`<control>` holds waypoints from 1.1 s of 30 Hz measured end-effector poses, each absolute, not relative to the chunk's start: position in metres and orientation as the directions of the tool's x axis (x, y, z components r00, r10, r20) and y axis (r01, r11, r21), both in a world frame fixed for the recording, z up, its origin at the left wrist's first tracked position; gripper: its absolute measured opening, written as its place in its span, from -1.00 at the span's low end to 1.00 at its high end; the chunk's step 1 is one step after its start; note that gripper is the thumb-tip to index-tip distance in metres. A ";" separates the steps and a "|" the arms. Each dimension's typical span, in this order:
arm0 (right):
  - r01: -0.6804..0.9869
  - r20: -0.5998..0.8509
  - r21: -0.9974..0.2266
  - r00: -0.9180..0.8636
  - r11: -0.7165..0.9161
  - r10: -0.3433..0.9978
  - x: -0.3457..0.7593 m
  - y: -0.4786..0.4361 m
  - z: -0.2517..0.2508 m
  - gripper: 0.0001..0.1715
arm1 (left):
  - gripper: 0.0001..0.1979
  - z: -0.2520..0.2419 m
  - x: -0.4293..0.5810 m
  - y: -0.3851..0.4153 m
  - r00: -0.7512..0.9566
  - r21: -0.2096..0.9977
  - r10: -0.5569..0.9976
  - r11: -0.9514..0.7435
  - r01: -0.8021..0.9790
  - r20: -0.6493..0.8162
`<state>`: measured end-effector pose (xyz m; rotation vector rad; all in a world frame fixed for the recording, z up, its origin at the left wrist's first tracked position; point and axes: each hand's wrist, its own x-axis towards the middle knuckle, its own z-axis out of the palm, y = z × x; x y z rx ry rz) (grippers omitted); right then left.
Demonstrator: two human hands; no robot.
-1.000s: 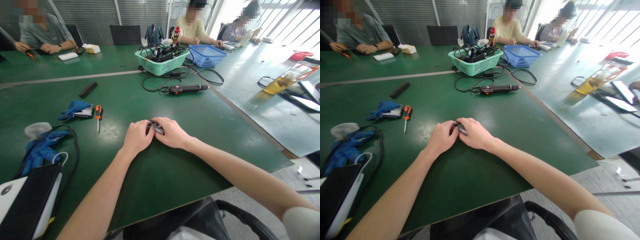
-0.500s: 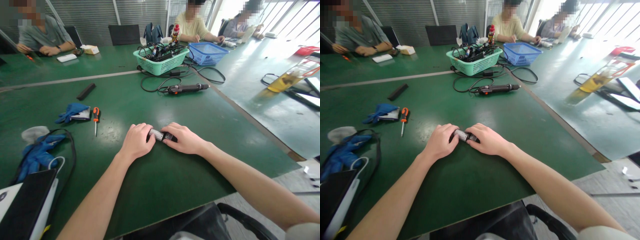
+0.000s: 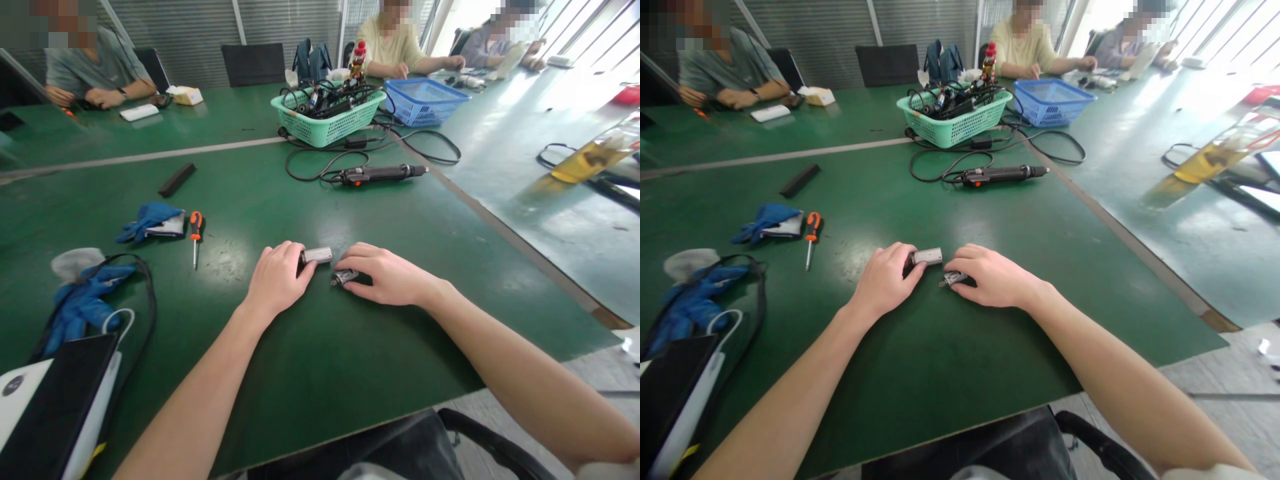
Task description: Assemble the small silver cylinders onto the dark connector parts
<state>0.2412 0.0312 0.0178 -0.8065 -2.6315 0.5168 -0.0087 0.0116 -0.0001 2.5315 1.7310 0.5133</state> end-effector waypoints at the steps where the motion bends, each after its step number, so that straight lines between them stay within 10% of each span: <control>1: 0.460 0.225 -0.431 -0.778 0.776 0.586 0.238 0.030 0.015 -0.70 | -0.75 -0.001 -0.009 0.012 0.324 0.208 0.911 -0.379 0.902 0.254; 33: 0.395 0.401 -0.435 -0.720 0.809 0.567 0.213 0.016 -0.004 -0.67 | -0.68 -0.005 -0.008 0.011 0.301 0.200 0.880 -0.391 0.898 0.368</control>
